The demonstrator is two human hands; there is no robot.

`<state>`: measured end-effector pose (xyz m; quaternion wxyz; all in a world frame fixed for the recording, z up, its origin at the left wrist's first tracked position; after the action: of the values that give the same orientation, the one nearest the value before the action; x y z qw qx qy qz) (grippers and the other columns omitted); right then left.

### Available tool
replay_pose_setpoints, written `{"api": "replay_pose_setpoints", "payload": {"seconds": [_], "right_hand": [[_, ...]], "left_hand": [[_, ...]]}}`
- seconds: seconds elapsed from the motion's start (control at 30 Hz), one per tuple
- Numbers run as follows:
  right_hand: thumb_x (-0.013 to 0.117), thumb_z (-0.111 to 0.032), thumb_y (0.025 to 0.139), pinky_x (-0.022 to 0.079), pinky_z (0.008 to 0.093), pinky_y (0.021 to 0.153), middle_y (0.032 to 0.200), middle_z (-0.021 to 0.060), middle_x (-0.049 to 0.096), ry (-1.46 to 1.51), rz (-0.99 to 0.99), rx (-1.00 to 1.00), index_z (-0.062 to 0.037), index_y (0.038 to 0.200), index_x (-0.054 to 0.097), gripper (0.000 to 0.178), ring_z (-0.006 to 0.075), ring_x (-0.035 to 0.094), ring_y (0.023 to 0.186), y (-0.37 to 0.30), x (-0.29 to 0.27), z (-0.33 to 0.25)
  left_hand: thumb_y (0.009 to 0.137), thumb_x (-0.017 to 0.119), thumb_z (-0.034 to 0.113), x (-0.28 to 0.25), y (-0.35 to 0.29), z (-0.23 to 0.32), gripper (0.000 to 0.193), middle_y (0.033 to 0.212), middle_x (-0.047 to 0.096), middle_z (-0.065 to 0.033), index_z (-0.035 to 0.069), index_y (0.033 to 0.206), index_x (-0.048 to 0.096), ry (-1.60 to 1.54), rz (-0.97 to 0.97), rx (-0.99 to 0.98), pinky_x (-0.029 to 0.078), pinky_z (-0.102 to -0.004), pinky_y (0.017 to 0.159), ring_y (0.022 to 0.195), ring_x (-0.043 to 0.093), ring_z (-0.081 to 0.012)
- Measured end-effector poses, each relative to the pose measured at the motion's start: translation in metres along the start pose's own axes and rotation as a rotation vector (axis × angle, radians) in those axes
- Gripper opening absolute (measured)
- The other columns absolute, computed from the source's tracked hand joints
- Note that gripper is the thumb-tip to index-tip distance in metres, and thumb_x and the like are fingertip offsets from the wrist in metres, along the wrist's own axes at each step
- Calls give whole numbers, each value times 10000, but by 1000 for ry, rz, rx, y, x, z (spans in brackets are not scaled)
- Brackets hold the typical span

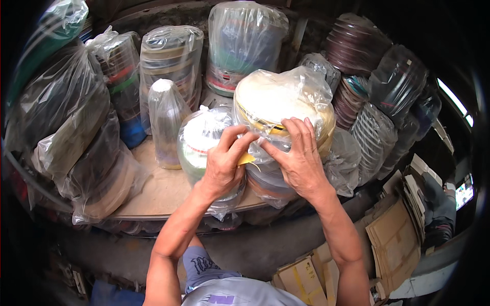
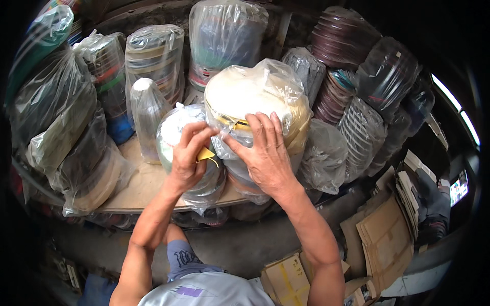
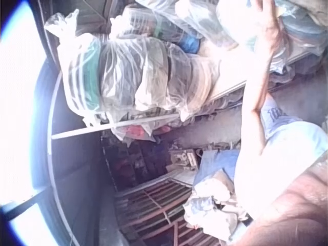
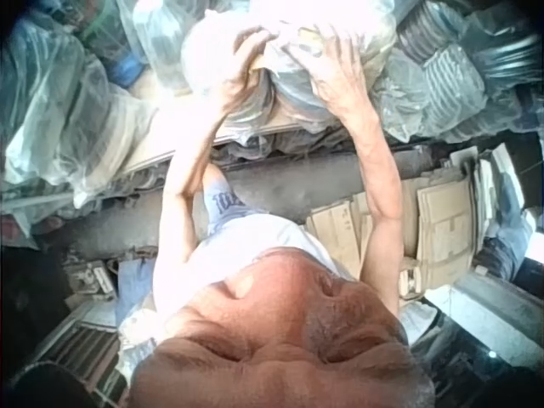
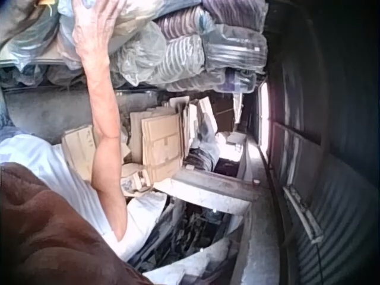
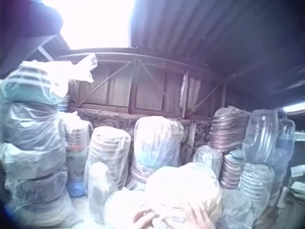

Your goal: Searching through warehouse shelves containing bagged materials to find and inspect a specific round yellow and white component.

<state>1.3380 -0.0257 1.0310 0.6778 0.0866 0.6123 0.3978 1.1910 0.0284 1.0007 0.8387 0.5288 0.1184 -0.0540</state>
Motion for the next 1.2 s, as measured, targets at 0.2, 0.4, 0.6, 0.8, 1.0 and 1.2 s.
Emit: {"api": "replay_pose_setpoints", "payload": {"seconds": [0.2, 0.4, 0.6, 0.8, 1.0, 1.2], "right_hand": [[607, -148, 812, 254, 550, 1155, 1215, 86, 436, -54, 119, -11, -183, 1136, 677, 334, 320, 339, 1309, -20, 16, 6], [609, -96, 767, 260, 567, 1150, 1085, 67, 506, 27, 172, -28, -177, 1118, 693, 370, 327, 396, 1282, -21, 12, 9], [659, -76, 779, 268, 563, 1143, 992, 73, 562, 162, 162, -9, -117, 1094, 685, 319, 341, 415, 1290, -20, 6, 11], [696, -74, 812, 397, 520, 1043, 919, 138, 637, 237, 312, 98, 17, 999, 604, 227, 360, 565, 1123, -7, -13, 11], [757, -37, 715, 445, 405, 789, 976, 125, 566, 153, 142, 246, -21, 1052, 629, 361, 299, 568, 924, 26, -13, 18], [798, -48, 660, 475, 389, 821, 989, 112, 578, 245, 120, 189, -18, 1052, 652, 419, 295, 567, 945, 29, -15, 26]], "left_hand": [[718, 679, 50, 19, 49, 14, 479, 1139, 584, -99, 56, 1189, 595, 410, -321, 468, 519, -345, 716, 838, 611, -253], [706, 723, 82, 4, 46, -14, 484, 1086, 591, -87, 69, 1168, 578, 561, -223, 352, 513, -347, 690, 851, 621, -243], [706, 724, 42, 8, 42, -24, 374, 1002, 602, -89, 52, 1055, 589, 531, -111, 384, 517, -356, 660, 806, 640, -240], [751, 670, 43, -8, -1, -81, 258, 998, 603, -81, 44, 1002, 611, 557, -98, 160, 523, -353, 658, 797, 637, -237], [720, 671, 10, -9, -3, -60, 346, 1070, 583, -101, 49, 1059, 611, 419, -63, 14, 536, -380, 641, 762, 651, -265], [754, 625, 5, 8, -4, -19, 489, 1251, 578, -110, 54, 1240, 593, 276, 15, 250, 556, -339, 686, 903, 670, -245]]}}
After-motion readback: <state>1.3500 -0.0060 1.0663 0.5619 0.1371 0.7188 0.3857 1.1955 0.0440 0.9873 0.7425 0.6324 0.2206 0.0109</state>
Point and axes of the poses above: each hand's wrist, its own y-axis towards the middle knuckle, its own x-axis out of the palm, z = x × y, the point moved 6 cm from there along y, towards the middle knuckle
